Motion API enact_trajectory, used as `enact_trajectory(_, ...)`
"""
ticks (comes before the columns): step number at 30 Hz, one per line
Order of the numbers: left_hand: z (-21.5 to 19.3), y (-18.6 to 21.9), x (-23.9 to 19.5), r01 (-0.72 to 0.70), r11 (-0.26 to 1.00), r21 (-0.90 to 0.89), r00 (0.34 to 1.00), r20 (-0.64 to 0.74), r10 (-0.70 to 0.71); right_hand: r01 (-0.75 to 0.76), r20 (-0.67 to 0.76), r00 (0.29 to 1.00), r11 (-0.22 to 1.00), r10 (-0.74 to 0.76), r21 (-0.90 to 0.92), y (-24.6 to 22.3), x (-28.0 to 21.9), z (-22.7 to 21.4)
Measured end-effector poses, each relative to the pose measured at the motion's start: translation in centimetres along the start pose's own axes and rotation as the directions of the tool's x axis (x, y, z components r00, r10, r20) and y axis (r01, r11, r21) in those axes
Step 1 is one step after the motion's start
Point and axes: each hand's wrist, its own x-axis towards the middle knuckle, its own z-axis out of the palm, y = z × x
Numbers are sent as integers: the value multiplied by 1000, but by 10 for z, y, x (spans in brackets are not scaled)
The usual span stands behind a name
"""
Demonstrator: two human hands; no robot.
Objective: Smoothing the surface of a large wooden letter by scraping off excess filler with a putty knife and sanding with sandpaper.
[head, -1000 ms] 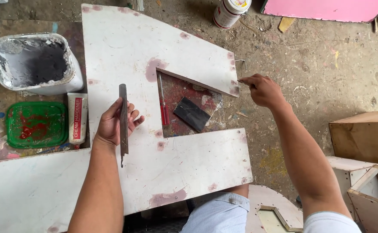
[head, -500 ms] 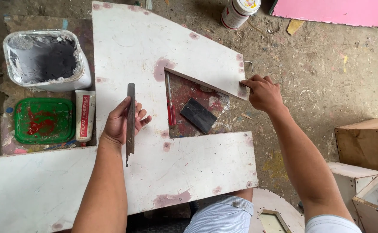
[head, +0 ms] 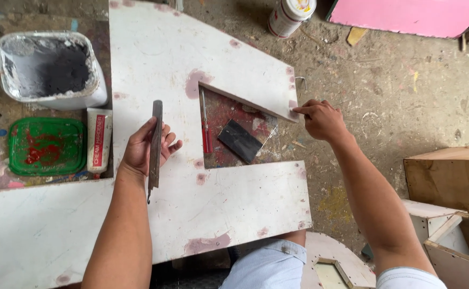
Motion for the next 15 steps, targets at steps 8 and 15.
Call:
enact_trajectory(8, 0, 1, 3, 17, 1000, 4, 1000, 7, -17, 1, -110, 994, 1000, -3, -18, 8, 30, 10)
enact_trajectory(15, 2, 0, 1, 9, 1000, 5, 1000, -8, -9, 39, -31, 999, 992, -43, -121, 8, 14, 17)
